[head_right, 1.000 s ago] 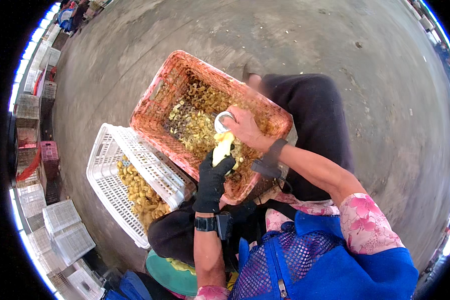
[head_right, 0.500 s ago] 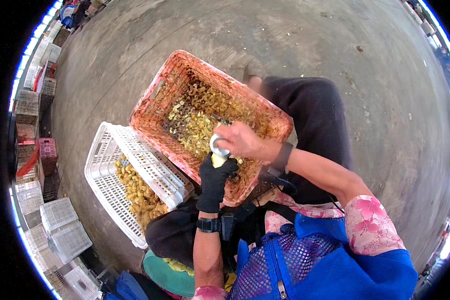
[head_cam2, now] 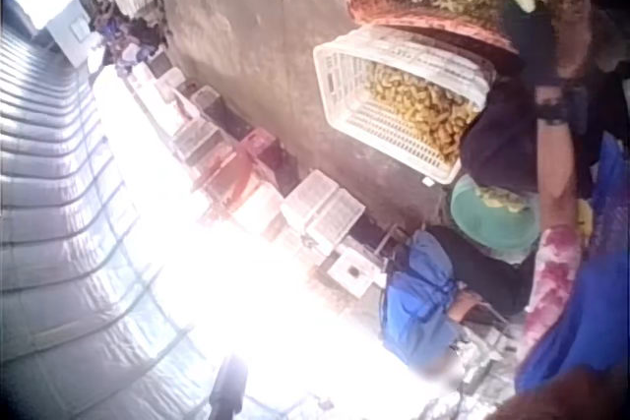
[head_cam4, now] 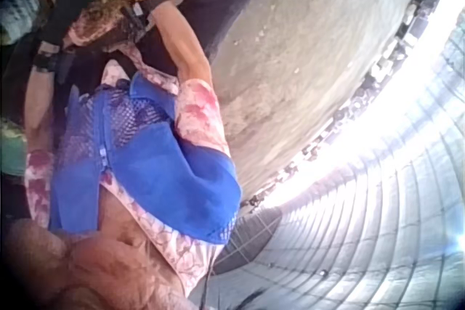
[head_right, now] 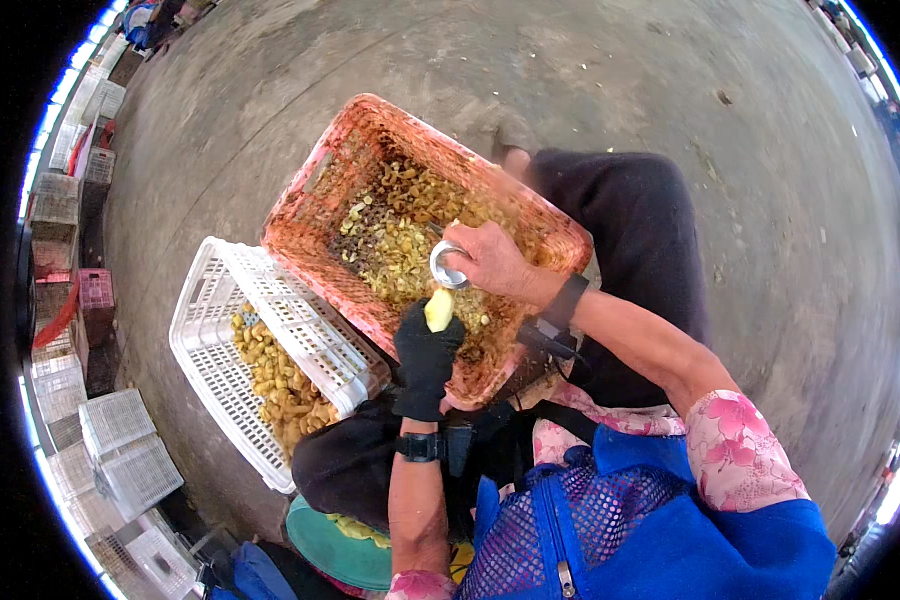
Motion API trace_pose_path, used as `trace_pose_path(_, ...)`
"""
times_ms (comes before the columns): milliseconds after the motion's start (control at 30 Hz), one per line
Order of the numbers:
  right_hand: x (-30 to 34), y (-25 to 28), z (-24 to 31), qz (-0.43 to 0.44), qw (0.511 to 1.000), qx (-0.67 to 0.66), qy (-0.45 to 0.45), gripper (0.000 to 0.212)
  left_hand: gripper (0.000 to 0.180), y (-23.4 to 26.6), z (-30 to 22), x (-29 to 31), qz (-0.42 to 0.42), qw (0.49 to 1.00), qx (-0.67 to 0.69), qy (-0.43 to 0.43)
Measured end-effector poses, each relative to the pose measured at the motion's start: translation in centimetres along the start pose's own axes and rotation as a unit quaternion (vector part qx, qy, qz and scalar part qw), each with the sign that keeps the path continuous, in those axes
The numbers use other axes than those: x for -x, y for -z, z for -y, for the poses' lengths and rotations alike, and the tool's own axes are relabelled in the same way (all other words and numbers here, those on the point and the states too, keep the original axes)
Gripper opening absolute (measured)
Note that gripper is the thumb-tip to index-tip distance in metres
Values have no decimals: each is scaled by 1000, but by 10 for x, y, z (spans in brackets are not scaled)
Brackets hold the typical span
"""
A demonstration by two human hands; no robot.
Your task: The person scrapes and cleans ginger roots using a circular metal tool, taking roots from a white basket and placing the cleaned pieces into a pink basket while seated.
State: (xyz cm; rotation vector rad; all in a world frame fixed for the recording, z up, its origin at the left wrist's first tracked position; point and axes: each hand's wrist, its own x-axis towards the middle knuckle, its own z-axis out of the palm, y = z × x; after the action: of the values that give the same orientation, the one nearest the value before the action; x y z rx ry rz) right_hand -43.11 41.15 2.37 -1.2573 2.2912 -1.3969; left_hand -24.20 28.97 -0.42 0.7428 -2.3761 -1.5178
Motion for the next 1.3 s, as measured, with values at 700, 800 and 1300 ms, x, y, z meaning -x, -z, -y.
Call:
trace_pose_path(700,-8,2,12,-8,980,-133,-144,21,30,6,-23,-9,53,926,340,156)
trace_pose_path(800,-8,9,-35,13,992,-66,-104,23,29,0,-7,0,42,938,314,139)
trace_pose_path(1300,6,-5,-15,-16,997,-30,-72,24,33,11,-37,0,72,893,383,224)
